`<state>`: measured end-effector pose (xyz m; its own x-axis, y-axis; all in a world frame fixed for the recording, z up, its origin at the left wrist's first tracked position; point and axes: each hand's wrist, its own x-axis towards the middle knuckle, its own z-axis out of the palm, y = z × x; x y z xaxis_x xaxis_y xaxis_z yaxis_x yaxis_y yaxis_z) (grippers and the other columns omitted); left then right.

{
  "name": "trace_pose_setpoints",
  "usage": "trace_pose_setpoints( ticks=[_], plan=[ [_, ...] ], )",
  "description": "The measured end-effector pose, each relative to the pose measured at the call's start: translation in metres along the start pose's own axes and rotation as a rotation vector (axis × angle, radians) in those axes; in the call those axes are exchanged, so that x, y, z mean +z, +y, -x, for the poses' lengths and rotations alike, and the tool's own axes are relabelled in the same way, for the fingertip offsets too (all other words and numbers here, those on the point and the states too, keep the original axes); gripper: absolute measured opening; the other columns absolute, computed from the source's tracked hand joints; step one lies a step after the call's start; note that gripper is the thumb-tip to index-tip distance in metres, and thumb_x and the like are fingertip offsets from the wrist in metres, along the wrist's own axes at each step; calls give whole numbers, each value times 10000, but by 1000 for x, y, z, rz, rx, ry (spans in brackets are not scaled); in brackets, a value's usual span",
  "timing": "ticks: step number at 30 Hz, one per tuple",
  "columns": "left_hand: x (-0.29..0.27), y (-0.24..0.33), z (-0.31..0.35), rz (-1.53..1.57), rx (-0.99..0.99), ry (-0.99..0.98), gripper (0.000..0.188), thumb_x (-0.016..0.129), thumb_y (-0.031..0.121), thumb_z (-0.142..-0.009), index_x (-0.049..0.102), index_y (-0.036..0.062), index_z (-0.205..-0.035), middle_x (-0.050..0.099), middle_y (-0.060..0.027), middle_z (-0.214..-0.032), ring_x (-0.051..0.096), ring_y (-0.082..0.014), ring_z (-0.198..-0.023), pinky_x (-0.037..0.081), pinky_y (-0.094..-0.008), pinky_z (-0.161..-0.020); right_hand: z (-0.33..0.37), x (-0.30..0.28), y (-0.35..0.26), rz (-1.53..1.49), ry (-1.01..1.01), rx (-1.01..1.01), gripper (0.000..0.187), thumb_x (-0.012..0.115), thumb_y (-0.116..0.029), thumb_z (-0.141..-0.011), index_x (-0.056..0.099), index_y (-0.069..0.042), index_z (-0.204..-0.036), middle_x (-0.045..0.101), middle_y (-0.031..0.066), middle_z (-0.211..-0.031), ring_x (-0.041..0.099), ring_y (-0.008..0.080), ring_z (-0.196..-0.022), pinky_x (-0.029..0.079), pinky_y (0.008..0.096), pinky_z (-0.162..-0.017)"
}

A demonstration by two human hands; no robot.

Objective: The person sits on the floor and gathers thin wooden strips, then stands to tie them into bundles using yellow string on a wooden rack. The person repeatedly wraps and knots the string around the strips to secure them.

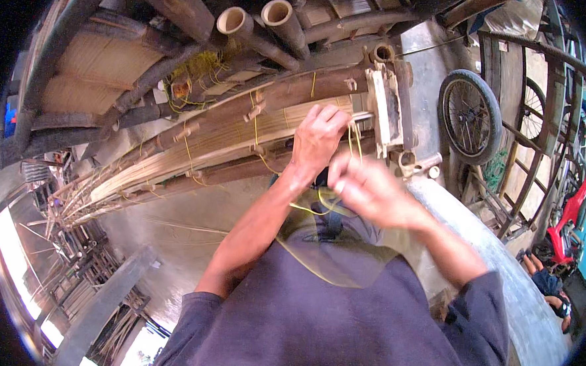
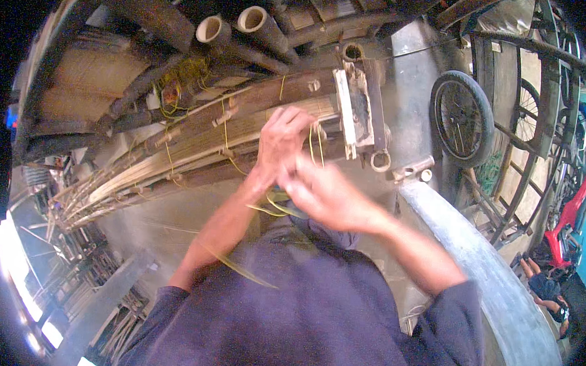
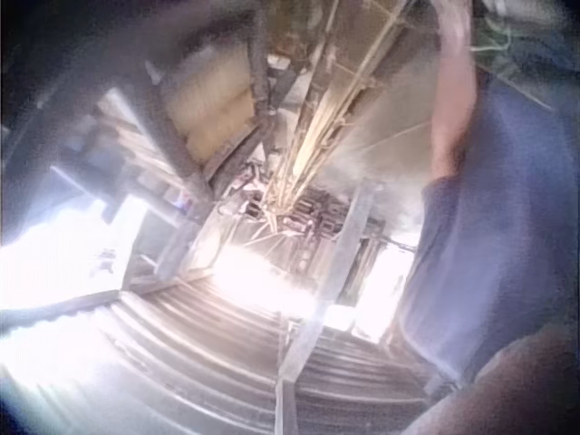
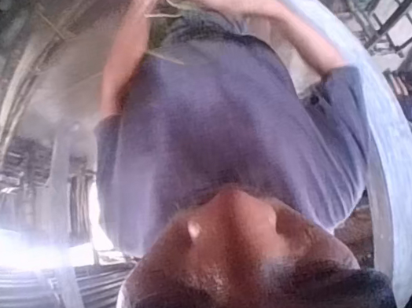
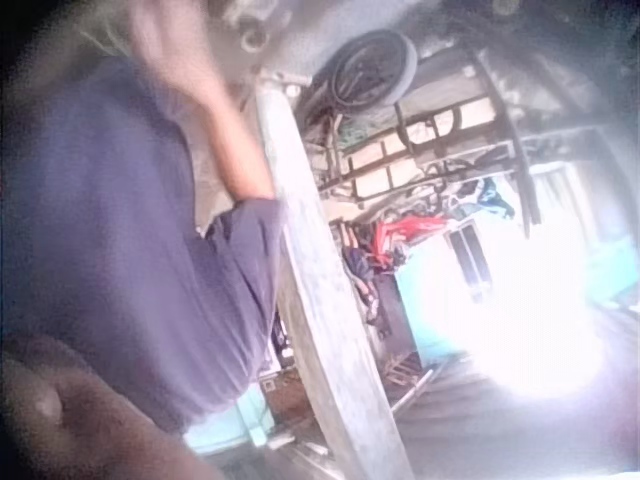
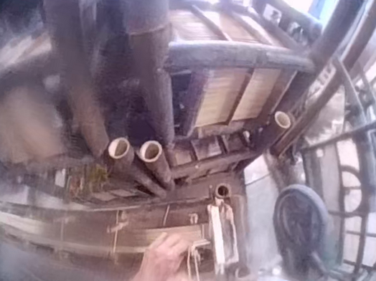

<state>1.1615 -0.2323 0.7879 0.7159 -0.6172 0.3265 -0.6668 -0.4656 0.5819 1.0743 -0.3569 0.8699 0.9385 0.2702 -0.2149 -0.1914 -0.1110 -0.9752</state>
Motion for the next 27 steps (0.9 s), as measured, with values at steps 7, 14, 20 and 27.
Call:
trace_pose_setpoints(
  ticks=[7, 14, 20, 27],
  plan=[
    [-28, 17, -90, 807, -190, -275, 378, 508, 340, -944, 632, 24, -778, 638, -32, -711, 556, -112, -646, 459, -278, -668, 44, 26, 64, -150, 521, 61, 596, 769, -207, -704, 490, -44, -1205, 544, 117, -1026, 515, 137, -621, 435, 272, -528],
    [76, -102, -131, 1150, -861, -472, 415, 373, 404, -980, 416, 119, -681, 354, 51, -618, 329, -80, -534, 370, -243, -541, 200, 26, 228, -599, 1151, 714, 414, 535, -376, -923, 517, -42, -1166, 469, -26, -721, 468, 97, -618, 411, 238, -559],
    [-35, -186, -136, 26, -603, -776, 526, 341, 563, -938, 538, 76, -904, 569, -26, -730, 514, -158, -699, 447, -386, -668, 150, 77, 115, 739, 858, 433, 412, 705, -152, -762, 558, -50, -1133, 599, 100, -924, 582, 249, -890, 472, 342, -803],
    [-90, -173, -45, 942, -624, -778, 354, 509, 490, -912, 483, 139, -956, 567, 17, -818, 511, -106, -669, 415, -323, -643, -71, 163, 64, 490, 809, 107, 169, 678, -149, -783, 610, -58, -908, 622, 115, -883, 580, 319, -866, 469, 406, -731]
  ],
)
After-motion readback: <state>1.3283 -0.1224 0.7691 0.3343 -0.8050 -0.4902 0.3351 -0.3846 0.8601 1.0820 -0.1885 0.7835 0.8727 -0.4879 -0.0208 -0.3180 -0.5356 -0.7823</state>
